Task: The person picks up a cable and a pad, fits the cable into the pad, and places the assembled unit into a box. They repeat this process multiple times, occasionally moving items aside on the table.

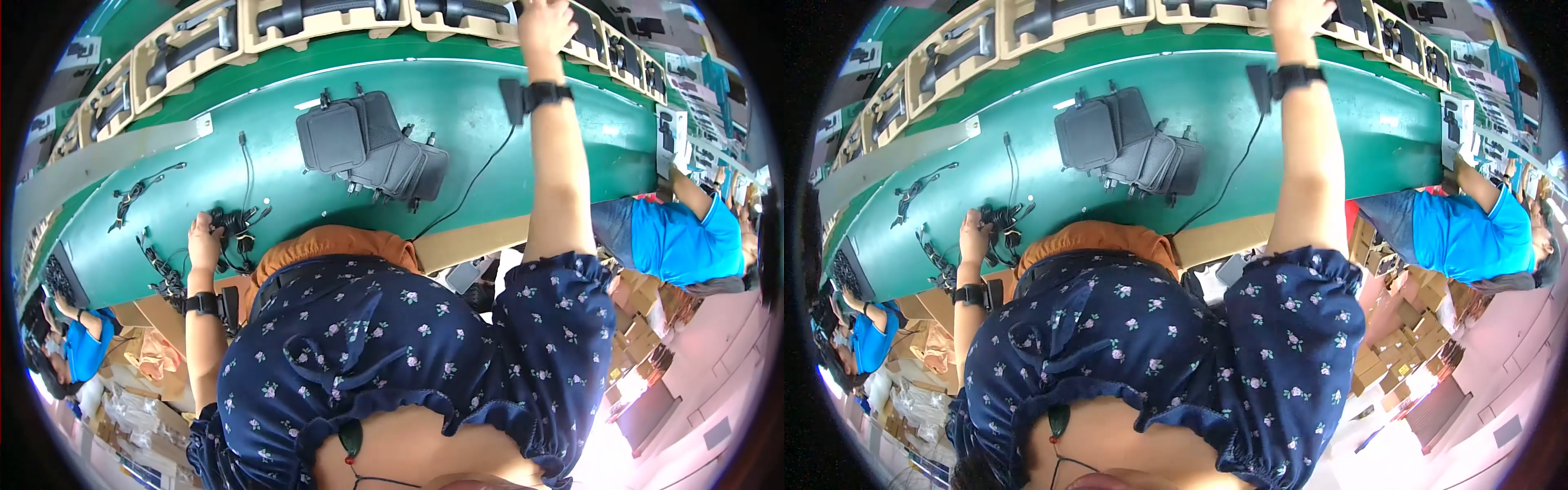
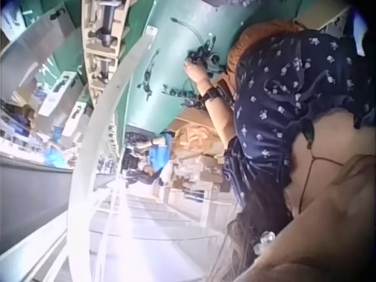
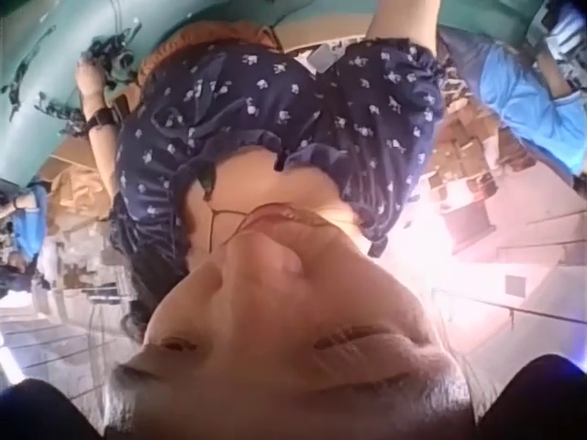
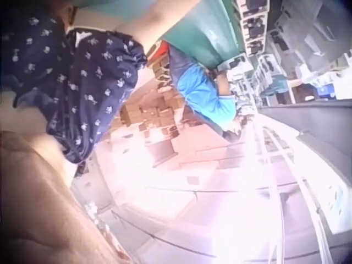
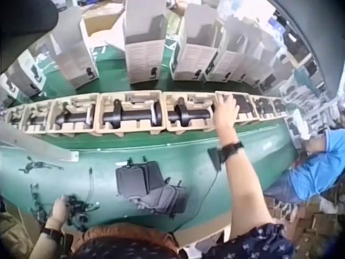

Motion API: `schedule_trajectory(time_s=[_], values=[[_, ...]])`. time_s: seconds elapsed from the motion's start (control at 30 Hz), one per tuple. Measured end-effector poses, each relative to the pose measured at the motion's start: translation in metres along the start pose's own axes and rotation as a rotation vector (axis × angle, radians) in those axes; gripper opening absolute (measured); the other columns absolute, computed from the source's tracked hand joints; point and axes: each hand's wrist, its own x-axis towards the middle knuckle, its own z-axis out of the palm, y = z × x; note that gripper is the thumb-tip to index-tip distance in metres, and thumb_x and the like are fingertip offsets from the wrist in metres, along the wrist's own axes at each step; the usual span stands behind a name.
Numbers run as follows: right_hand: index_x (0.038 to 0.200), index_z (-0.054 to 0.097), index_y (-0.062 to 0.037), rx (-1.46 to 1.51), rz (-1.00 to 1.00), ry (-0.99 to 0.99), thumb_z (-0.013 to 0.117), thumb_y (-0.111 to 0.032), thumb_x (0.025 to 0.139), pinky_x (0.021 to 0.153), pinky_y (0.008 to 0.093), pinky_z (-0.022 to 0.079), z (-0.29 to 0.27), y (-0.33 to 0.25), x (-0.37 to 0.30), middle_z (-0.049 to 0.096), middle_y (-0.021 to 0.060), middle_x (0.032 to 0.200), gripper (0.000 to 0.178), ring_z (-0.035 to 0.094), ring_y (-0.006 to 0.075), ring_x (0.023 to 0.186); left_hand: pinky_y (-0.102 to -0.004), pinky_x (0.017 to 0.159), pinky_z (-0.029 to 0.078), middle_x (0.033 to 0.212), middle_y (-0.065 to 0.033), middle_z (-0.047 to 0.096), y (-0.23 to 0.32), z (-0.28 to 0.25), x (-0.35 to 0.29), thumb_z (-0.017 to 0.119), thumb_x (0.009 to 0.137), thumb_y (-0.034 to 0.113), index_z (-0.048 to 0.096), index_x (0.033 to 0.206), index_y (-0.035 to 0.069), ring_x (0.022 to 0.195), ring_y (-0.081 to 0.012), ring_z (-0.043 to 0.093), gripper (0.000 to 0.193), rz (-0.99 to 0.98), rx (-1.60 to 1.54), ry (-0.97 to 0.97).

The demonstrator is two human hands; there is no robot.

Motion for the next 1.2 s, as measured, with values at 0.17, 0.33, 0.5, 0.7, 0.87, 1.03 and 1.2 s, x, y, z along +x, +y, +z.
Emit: schedule_trajectory(time_s=[0.17, 0.33, 0.5, 0.7, 0.87, 1.03, 1.2], values=[[0.101, 0.057, -0.0104, 0.697, -0.352, -0.193, 0.060, -0.051, 0.077, 0.055, 0.0379, 0.050, -0.065, -0.111, -0.121, 0.061, 0.0131, 0.088, 0.047, 0.063, 0.0303, 0.071, -0.0448, 0.078, 0.041, 0.091, -0.0161, 0.056, 0.003, 0.001, -0.001, 0.069, 0.068, 0.007, 0.047, 0.094, 0.005, 0.088, -0.0385, 0.051, 0.034, -0.056, -0.058, 0.004], [0.107, 0.046, 0.0040, 0.434, -0.372, -0.621, 0.064, -0.060, 0.064, 0.059, 0.0357, 0.053, -0.079, -0.166, -0.187, 0.062, 0.0164, 0.084, 0.079, 0.065, 0.0280, 0.072, -0.0450, 0.078, 0.042, 0.090, -0.0167, 0.057, 0.007, 0.005, 0.005, 0.071, 0.069, 0.017, 0.050, 0.093, 0.004, 0.087, -0.0382, 0.052, 0.033, -0.006, 0.038, 0.049], [0.101, 0.047, 0.0021, 0.461, -0.246, -0.748, 0.072, -0.050, 0.063, 0.062, 0.0354, 0.051, -0.069, -0.165, -0.193, 0.062, 0.0157, 0.077, 0.069, 0.064, 0.0279, 0.076, -0.0441, 0.075, 0.043, 0.087, -0.0181, 0.057, 0.029, 0.000, -0.009, 0.071, 0.071, 0.023, 0.050, 0.092, 0.003, 0.085, -0.0381, 0.053, 0.036, 0.017, 0.038, 0.118], [0.095, 0.052, -0.0018, 1.073, -0.010, -0.916, 0.070, -0.036, 0.073, 0.071, 0.0404, 0.048, -0.049, -0.124, -0.180, 0.064, 0.0173, 0.084, 0.045, 0.061, 0.0356, 0.081, -0.0403, 0.059, 0.043, 0.075, -0.0180, 0.056, 0.076, -0.026, -0.018, 0.070, 0.076, 0.018, 0.046, 0.099, 0.002, 0.066, -0.0355, 0.055, 0.036, 0.050, -0.201, 0.215], [0.084, 0.051, -0.0014, 0.939, 0.031, -0.330, 0.070, -0.030, 0.078, 0.059, 0.0323, 0.043, -0.029, -0.064, -0.107, 0.054, 0.0098, 0.063, 0.035, 0.047, 0.0153, 0.061, -0.0365, 0.065, 0.046, 0.078, -0.0167, 0.059, 0.110, -0.051, -0.013, 0.065, 0.079, 0.009, 0.048, 0.104, 0.005, 0.072, -0.0321, 0.059, 0.031, 0.070, -0.241, 0.142], [0.108, 0.056, -0.0017, 0.868, 0.307, -0.034, 0.061, -0.022, 0.082, 0.072, 0.0408, 0.045, 0.001, 0.016, -0.021, 0.058, 0.0124, 0.080, 0.033, 0.057, 0.0307, 0.079, -0.0368, 0.074, 0.046, 0.089, -0.0152, 0.060, 0.145, -0.073, -0.003, 0.062, 0.078, 0.003, 0.055, 0.104, 0.008, 0.084, -0.0303, 0.059, 0.027, 0.264, -0.109, 0.110], [0.111, 0.054, -0.0025, 0.410, 0.199, -0.211, 0.065, -0.025, 0.079, 0.078, 0.0379, 0.045, 0.078, 0.066, 0.012, 0.062, 0.0164, 0.090, 0.041, 0.058, 0.0328, 0.089, -0.0353, 0.073, 0.047, 0.091, -0.0143, 0.061, 0.154, -0.076, 0.006, 0.061, 0.078, 0.003, 0.056, 0.103, 0.008, 0.084, -0.0295, 0.060, 0.026, 0.232, -0.178, 0.053]])
